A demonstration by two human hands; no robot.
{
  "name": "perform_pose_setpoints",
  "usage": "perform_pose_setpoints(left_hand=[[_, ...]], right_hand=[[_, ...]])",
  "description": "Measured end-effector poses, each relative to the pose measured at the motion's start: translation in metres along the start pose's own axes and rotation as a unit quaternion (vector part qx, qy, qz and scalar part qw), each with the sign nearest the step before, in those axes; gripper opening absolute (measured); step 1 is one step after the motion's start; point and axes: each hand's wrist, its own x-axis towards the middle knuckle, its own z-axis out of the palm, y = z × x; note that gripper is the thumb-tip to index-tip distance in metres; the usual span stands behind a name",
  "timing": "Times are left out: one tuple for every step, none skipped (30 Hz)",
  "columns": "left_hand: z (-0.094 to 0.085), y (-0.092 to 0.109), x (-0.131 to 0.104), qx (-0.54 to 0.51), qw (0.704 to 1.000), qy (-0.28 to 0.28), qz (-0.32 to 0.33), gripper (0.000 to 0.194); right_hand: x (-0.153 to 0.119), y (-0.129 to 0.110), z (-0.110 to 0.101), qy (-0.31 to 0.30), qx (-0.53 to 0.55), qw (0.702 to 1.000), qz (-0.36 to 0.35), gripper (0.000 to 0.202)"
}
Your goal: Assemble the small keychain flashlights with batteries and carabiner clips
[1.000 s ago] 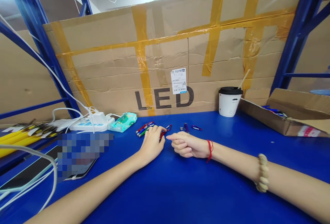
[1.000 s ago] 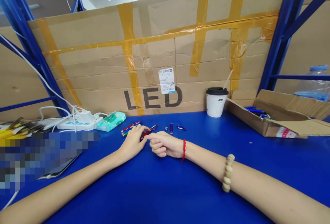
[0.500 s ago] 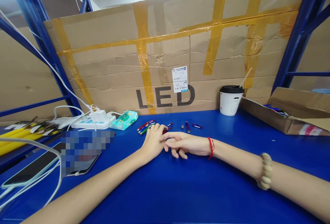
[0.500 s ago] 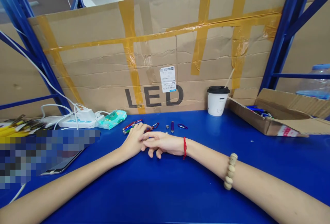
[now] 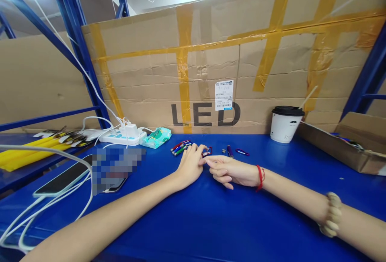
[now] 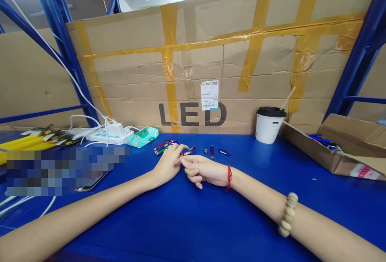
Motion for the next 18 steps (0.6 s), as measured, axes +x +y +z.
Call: perform_pose_setpoints(left_hand=[[-0.0004, 0.0005, -0.0003, 0.0, 1.0, 0.001, 0.001, 0.039], [-0.0009, 0.0013, -0.0005, 0.003, 1.0, 0.0, 0.003, 0.04], [-0.0015, 0.0022, -0.0008, 0.009, 1.0, -0.002, 0.005, 0.04], [-0.0021, 0.0032, -0.0009, 0.016, 1.0, -0.004, 0.004, 0.039], [-0.0027, 0.0041, -0.001, 0.021, 1.0, -0.006, -0.002, 0.037], [-0.0031, 0.0047, -0.0011, 0.024, 1.0, -0.008, -0.01, 0.034], [-0.0033, 0.005, -0.001, 0.023, 1.0, -0.011, -0.018, 0.031], [-0.0033, 0.0048, -0.0008, 0.019, 0.999, -0.014, -0.026, 0.029], [-0.0029, 0.0042, -0.0006, 0.013, 0.999, -0.016, -0.031, 0.028], [-0.0022, 0.0033, -0.0002, 0.005, 0.999, -0.018, -0.035, 0.027], [-0.001, 0.002, 0.0002, -0.003, 0.999, -0.018, -0.04, 0.028], [0.0004, 0.0006, 0.0007, -0.012, 0.999, -0.014, -0.046, 0.029], [0.0019, -0.0008, 0.0013, -0.024, 0.998, -0.006, -0.053, 0.03], [0.0035, -0.0021, 0.002, -0.038, 0.998, 0.006, -0.059, 0.03], [0.0049, -0.0031, 0.0026, -0.055, 0.996, 0.023, -0.064, 0.031], [0.0059, -0.0037, 0.0032, -0.074, 0.994, 0.044, -0.067, 0.032], [0.0064, -0.0038, 0.0038, -0.093, 0.991, 0.069, -0.068, 0.032], [0.0064, -0.0036, 0.0043, -0.112, 0.987, 0.095, -0.066, 0.032]], right_hand=[[0.0, 0.0001, 0.0001, 0.002, 0.001, 1.0, -0.001, 0.032], [0.0, 0.0001, 0.0002, 0.002, 0.003, 1.0, -0.002, 0.032], [0.0, 0.0001, 0.0003, 0.002, 0.004, 1.0, -0.004, 0.032], [0.0, 0.0, 0.0004, 0.004, 0.004, 1.0, -0.006, 0.032], [0.0, -0.0001, 0.0007, 0.006, 0.002, 1.0, -0.006, 0.032], [-0.0001, -0.0003, 0.0011, 0.01, 0.0, 1.0, -0.005, 0.032], [-0.0001, -0.0007, 0.0017, 0.015, -0.004, 1.0, -0.003, 0.032], [-0.0001, -0.001, 0.0023, 0.021, -0.007, 1.0, 0.0, 0.032], [0.0, -0.0014, 0.003, 0.026, -0.01, 1.0, 0.002, 0.031], [0.0001, -0.0016, 0.0036, 0.03, -0.012, 0.999, 0.004, 0.03], [0.0003, -0.0019, 0.0041, 0.031, -0.014, 0.999, 0.004, 0.029], [0.0005, -0.002, 0.0044, 0.03, -0.015, 0.999, 0.003, 0.028], [0.0007, -0.0021, 0.0047, 0.029, -0.017, 0.999, 0.001, 0.028], [0.0009, -0.0022, 0.0048, 0.027, -0.02, 0.999, -0.002, 0.027], [0.0011, -0.0023, 0.005, 0.026, -0.022, 0.999, -0.005, 0.027], [0.0011, -0.0025, 0.005, 0.027, -0.024, 0.999, -0.006, 0.028], [0.0011, -0.0028, 0.0051, 0.03, -0.026, 0.999, -0.005, 0.028], [0.001, -0.0031, 0.0052, 0.034, -0.028, 0.999, -0.002, 0.029]])
